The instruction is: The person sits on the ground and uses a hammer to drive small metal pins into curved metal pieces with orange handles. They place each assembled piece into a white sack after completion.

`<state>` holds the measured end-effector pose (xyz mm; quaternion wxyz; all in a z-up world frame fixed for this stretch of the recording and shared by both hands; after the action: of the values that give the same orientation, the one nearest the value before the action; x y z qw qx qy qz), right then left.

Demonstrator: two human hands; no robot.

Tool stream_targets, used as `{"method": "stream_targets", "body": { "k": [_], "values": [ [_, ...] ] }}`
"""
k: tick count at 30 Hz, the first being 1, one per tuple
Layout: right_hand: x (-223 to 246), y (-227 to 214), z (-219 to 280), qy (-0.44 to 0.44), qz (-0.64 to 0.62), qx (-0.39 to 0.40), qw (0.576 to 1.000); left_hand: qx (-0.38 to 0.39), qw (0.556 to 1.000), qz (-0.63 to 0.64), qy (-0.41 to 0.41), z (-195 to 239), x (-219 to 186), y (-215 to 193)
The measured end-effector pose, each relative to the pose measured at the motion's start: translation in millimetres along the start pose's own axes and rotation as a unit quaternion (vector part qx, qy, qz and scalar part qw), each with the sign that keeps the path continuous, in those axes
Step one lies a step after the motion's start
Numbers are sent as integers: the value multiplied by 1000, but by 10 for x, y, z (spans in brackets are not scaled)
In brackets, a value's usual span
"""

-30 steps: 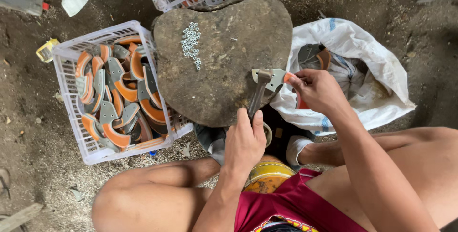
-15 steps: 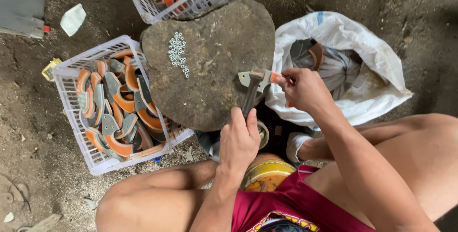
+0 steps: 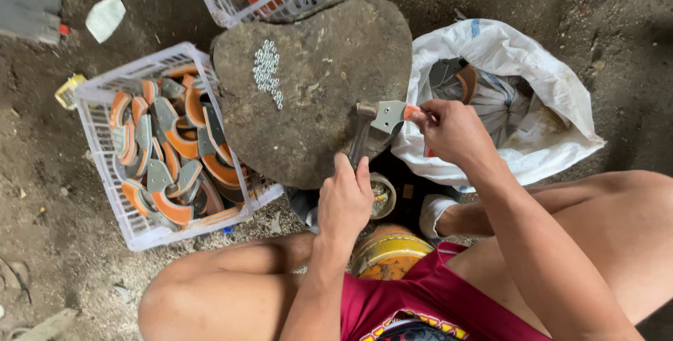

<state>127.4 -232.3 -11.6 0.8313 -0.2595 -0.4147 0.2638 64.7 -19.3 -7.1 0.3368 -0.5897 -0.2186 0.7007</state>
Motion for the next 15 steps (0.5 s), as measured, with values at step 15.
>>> {"method": "stream_targets", "body": {
  "k": [15],
  "values": [
    [1566, 542, -755, -442, 120, 15, 889, 2, 997, 77, -9, 140, 109, 81]
  ]
}}
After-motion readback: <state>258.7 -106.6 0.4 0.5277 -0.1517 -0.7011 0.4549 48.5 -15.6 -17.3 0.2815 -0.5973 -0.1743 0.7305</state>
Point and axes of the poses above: each hand's wrist, its own z-axis away from the middle knuckle, its own y-axis out of the palm, x = y × z, the point moved 5 cm from there along -z, towards the middle knuckle, and after that the axes turned 8 degrees about y, right-handed, at the moved point
